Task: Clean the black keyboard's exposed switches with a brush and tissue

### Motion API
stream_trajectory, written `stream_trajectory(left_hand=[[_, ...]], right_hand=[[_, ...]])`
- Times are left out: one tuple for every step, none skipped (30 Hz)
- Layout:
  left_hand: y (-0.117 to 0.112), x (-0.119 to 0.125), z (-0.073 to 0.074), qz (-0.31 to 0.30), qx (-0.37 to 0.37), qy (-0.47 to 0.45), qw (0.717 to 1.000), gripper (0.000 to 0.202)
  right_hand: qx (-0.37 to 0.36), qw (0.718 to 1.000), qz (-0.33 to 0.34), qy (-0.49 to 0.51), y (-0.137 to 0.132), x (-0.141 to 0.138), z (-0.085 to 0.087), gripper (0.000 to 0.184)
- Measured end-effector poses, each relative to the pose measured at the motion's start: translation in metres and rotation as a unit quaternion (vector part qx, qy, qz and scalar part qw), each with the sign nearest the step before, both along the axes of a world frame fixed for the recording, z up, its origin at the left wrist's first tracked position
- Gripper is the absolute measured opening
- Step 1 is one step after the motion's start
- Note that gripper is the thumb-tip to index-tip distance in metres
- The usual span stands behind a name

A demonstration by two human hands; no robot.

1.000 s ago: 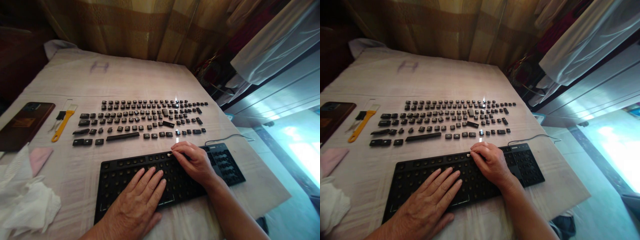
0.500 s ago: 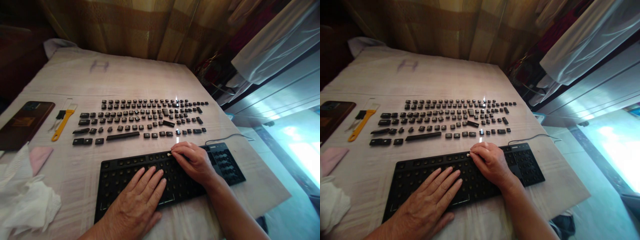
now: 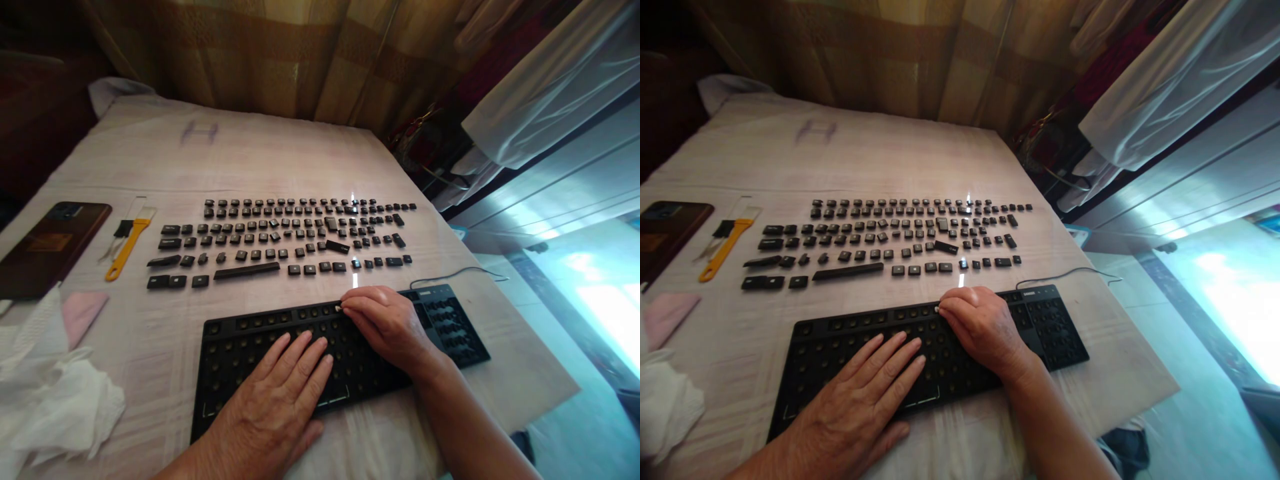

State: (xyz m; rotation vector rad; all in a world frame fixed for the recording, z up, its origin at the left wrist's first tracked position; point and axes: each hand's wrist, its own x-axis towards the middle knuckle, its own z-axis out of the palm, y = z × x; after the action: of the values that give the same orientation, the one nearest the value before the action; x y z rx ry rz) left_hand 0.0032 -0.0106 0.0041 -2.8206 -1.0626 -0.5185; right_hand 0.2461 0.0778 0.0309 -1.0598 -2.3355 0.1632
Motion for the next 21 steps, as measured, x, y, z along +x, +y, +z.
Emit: stream_trajectory(left_hand=[[-0.0002, -0.0001, -0.0002, 0.000, -0.002, 0.001, 1.000, 0.059], [-0.0004, -0.0001, -0.0003, -0.001, -0.003, 0.002, 1.000, 0.060], [-0.0005, 0.0000, -0.0004, 0.000, -0.003, 0.003, 1.000, 0.061], [-0.0005, 0.0002, -0.0005, 0.000, -0.003, 0.005, 1.000, 0.062], [-0.0006, 0.0003, -0.0005, 0.000, -0.002, 0.006, 1.000, 0.062], [-0.0007, 0.0005, -0.0006, 0.000, -0.001, 0.008, 1.000, 0.062], [-0.0008, 0.0006, -0.0006, 0.001, 0.000, 0.008, 1.000, 0.062], [-0.0011, 0.0006, -0.0006, 0.001, 0.000, 0.007, 1.000, 0.061], [-0.0014, 0.0005, -0.0006, 0.002, -0.001, 0.006, 1.000, 0.060], [-0.0017, 0.0003, -0.0007, 0.002, -0.003, 0.003, 1.000, 0.060], [-0.0020, 0.0001, -0.0007, 0.003, -0.006, 0.000, 1.000, 0.060], [-0.0022, -0.0001, -0.0008, 0.002, -0.009, -0.003, 1.000, 0.060], [-0.0023, -0.0002, -0.0009, 0.001, -0.014, -0.006, 1.000, 0.060], [-0.0024, -0.0002, -0.0010, -0.001, -0.017, -0.008, 1.000, 0.061], [-0.0024, -0.0001, -0.0011, -0.002, -0.018, -0.009, 1.000, 0.061], [-0.0024, 0.0001, -0.0011, -0.002, -0.018, -0.009, 1.000, 0.062], [-0.0023, 0.0003, -0.0011, -0.002, -0.017, -0.008, 1.000, 0.061], [-0.0022, 0.0004, -0.0010, -0.001, -0.017, -0.007, 1.000, 0.061], [-0.0021, 0.0006, -0.0009, -0.001, -0.019, -0.007, 1.000, 0.060], [-0.0020, 0.0006, -0.0008, -0.001, -0.023, -0.008, 1.000, 0.060], [-0.0018, 0.0006, -0.0006, -0.003, -0.027, -0.011, 1.000, 0.060]], right_hand=[[0.005, 1.000, -0.002, 0.001, 0.0001, -0.0004, -0.0001, 0.017], [0.011, 1.000, -0.005, -0.002, 0.0001, -0.0009, -0.0003, 0.016], [0.015, 1.000, -0.007, -0.005, 0.0002, -0.0013, -0.0006, 0.016], [0.017, 1.000, -0.008, -0.008, 0.0002, -0.0017, -0.0010, 0.015], [0.017, 1.000, -0.008, -0.009, 0.0003, -0.0019, -0.0015, 0.015], [0.014, 1.000, -0.009, -0.007, 0.0005, -0.0019, -0.0021, 0.015], [0.010, 1.000, -0.011, -0.001, 0.0008, -0.0018, -0.0028, 0.014], [0.005, 1.000, -0.015, 0.006, 0.0013, -0.0016, -0.0034, 0.014], [-0.002, 1.000, -0.020, 0.014, 0.0018, -0.0015, -0.0041, 0.014], [-0.013, 0.999, -0.025, 0.024, 0.0025, -0.0014, -0.0046, 0.014], [-0.027, 0.999, -0.030, 0.036, 0.0032, -0.0016, -0.0051, 0.014], [-0.044, 0.997, -0.034, 0.051, 0.0040, -0.0018, -0.0055, 0.014], [-0.062, 0.995, -0.037, 0.069, 0.0047, -0.0022, -0.0057, 0.015], [-0.079, 0.992, -0.039, 0.088, 0.0053, -0.0027, -0.0060, 0.015], [-0.095, 0.989, -0.039, 0.108, 0.0057, -0.0031, -0.0062, 0.015], [-0.107, 0.985, -0.040, 0.125, 0.0060, -0.0035, -0.0063, 0.016], [-0.117, 0.982, -0.041, 0.140, 0.0062, -0.0038, -0.0065, 0.016], [-0.125, 0.980, -0.043, 0.150, 0.0062, -0.0039, -0.0066, 0.016], [-0.132, 0.978, -0.044, 0.156, 0.0061, -0.0039, -0.0067, 0.016], [-0.137, 0.976, -0.045, 0.160, 0.0059, -0.0039, -0.0069, 0.015], [-0.140, 0.975, -0.046, 0.165, 0.0057, -0.0037, -0.0070, 0.015]])
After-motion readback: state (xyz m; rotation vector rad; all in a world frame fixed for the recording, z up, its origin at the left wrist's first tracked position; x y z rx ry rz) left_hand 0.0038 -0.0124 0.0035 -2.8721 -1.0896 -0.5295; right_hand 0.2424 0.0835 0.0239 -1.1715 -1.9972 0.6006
